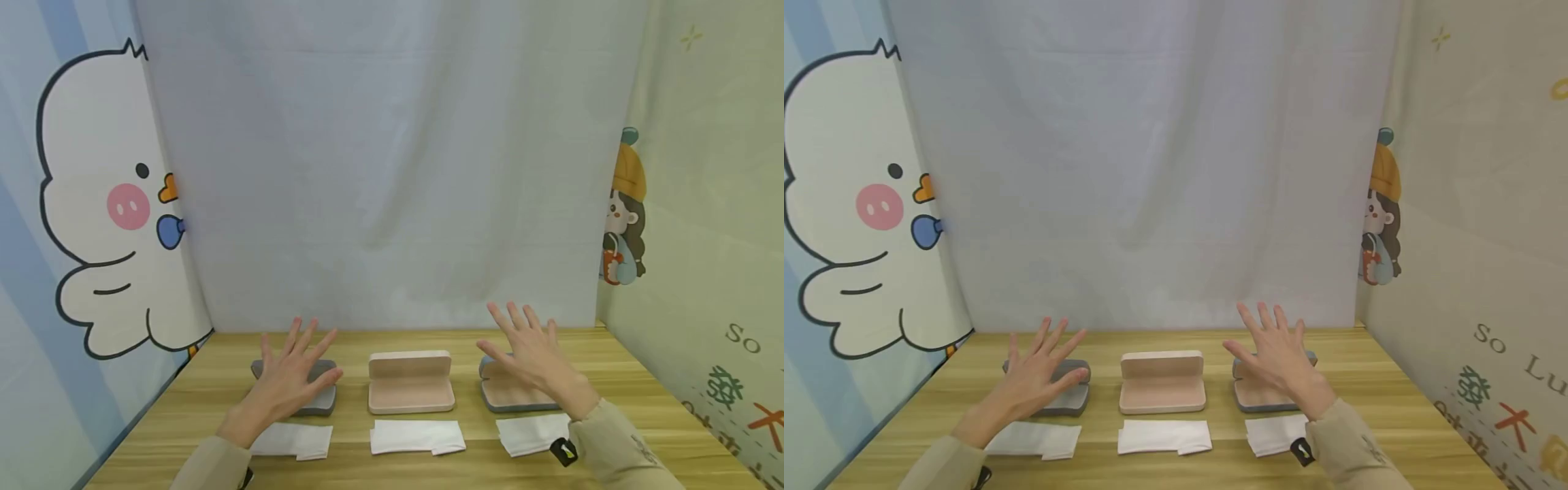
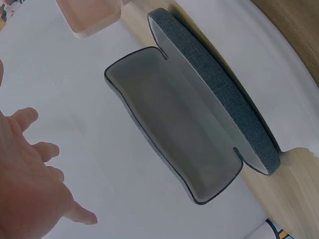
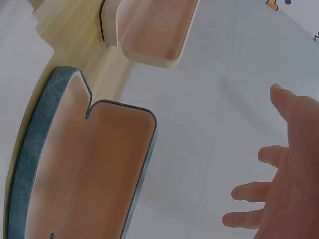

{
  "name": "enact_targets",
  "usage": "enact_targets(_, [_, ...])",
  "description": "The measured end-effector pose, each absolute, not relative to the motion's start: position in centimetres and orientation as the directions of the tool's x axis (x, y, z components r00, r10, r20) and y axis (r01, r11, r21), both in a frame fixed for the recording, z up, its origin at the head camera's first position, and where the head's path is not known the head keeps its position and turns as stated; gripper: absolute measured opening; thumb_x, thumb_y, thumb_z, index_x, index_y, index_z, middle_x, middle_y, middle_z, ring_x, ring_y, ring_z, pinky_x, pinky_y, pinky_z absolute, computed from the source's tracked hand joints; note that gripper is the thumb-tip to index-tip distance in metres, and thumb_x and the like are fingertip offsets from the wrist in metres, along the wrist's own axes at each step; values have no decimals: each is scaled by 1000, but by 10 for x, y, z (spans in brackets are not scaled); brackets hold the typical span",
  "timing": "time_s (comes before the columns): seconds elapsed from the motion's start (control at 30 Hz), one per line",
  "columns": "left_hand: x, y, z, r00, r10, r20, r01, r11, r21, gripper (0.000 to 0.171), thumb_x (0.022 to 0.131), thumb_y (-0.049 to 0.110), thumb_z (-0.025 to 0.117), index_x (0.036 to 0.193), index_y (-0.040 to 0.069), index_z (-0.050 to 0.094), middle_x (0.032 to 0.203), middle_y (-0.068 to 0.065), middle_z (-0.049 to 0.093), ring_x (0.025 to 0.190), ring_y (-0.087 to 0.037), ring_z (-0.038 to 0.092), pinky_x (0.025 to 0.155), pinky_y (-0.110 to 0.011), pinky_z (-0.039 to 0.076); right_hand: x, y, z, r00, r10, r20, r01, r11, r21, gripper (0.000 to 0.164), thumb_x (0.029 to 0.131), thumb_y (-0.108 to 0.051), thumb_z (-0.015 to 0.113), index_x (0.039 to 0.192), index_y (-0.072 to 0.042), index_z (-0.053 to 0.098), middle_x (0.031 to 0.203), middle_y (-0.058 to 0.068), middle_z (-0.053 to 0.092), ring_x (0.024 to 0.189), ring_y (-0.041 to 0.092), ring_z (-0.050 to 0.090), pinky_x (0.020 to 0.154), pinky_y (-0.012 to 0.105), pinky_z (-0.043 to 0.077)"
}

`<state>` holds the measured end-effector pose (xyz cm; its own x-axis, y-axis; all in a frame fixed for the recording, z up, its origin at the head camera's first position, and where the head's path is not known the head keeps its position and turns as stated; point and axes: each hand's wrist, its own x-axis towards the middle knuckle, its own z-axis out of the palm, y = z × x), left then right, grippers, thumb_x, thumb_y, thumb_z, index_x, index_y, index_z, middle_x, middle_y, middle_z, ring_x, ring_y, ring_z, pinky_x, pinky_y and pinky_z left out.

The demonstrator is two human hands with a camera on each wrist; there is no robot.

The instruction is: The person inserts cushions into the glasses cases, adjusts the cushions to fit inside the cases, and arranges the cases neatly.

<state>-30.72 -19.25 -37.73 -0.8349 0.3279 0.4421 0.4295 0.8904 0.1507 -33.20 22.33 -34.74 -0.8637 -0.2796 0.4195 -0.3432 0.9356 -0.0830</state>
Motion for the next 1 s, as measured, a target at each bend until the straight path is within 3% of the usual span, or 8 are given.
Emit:
enact_targets(0.33, [-309, -214, -378, -841, 291, 457, 389, 911, 137, 70, 91, 59, 52, 151, 30, 31, 160, -15, 22, 148, -43, 10, 101, -85, 6, -338, 197, -344, -844, -340, 415, -394, 918, -50, 76, 93, -60, 48, 153, -21, 25, 153, 25, 32, 138, 49, 33, 104, 72, 30])
enact_targets(0.5, [-310, -233, -376, -826, 274, 493, 374, 920, 116, 69, 90, 54, 58, 148, 23, 38, 155, -19, 30, 142, -44, 27, 103, -78, 24, -340, 178, -342, -820, -386, 422, -452, 889, -66, 76, 93, -59, 49, 153, -19, 26, 150, 25, 38, 133, 46, 41, 102, 66, 37])
enact_targets(0.63, [-306, -250, -373, -829, 218, 515, 331, 933, 138, 64, 90, 43, 64, 143, 15, 43, 144, -26, 43, 125, -47, 48, 94, -67, 44, -339, 157, -337, -785, -435, 441, -522, 848, -91, 73, 93, -56, 52, 151, -15, 33, 140, 21, 52, 123, 42, 52, 98, 60, 44])
enact_targets(0.7, [-304, -259, -371, -859, 178, 479, 290, 942, 170, 64, 90, 39, 65, 143, 11, 42, 136, -28, 48, 114, -46, 55, 85, -61, 51, -337, 146, -336, -776, -453, 440, -548, 829, -114, 71, 93, -55, 52, 148, -13, 37, 133, 19, 58, 117, 38, 57, 95, 55, 49])
enact_targets(0.8, [-299, -273, -369, -911, 124, 394, 228, 946, 229, 64, 90, 34, 64, 140, 1, 40, 127, -30, 54, 105, -46, 59, 77, -56, 53, -336, 128, -336, -766, -482, 426, -583, 799, -145, 67, 94, -54, 53, 144, -11, 44, 119, 13, 65, 100, 28, 65, 84, 45, 55])
enact_targets(0.9, [-295, -288, -371, -959, 74, 275, 169, 925, 339, 62, 90, 29, 62, 138, -3, 38, 98, -25, 64, 76, -36, 65, 60, -46, 54, -337, 108, -340, -742, -524, 419, -635, 749, -188, 61, 94, -52, 54, 136, -9, 51, 99, 5, 69, 76, 15, 63, 67, 31, 53])
enact_targets(1.0, [-288, -300, -376, -994, 32, 106, 81, 857, 509, 60, 91, 24, 61, 136, -3, 34, 75, -16, 60, 50, -22, 58, 44, -34, 52, -338, 88, -349, -735, -566, 373, -677, 650, -345, 52, 95, -45, 56, 129, -6, 57, 84, 3, 68, 59, 8, 55, 57, 25, 48])
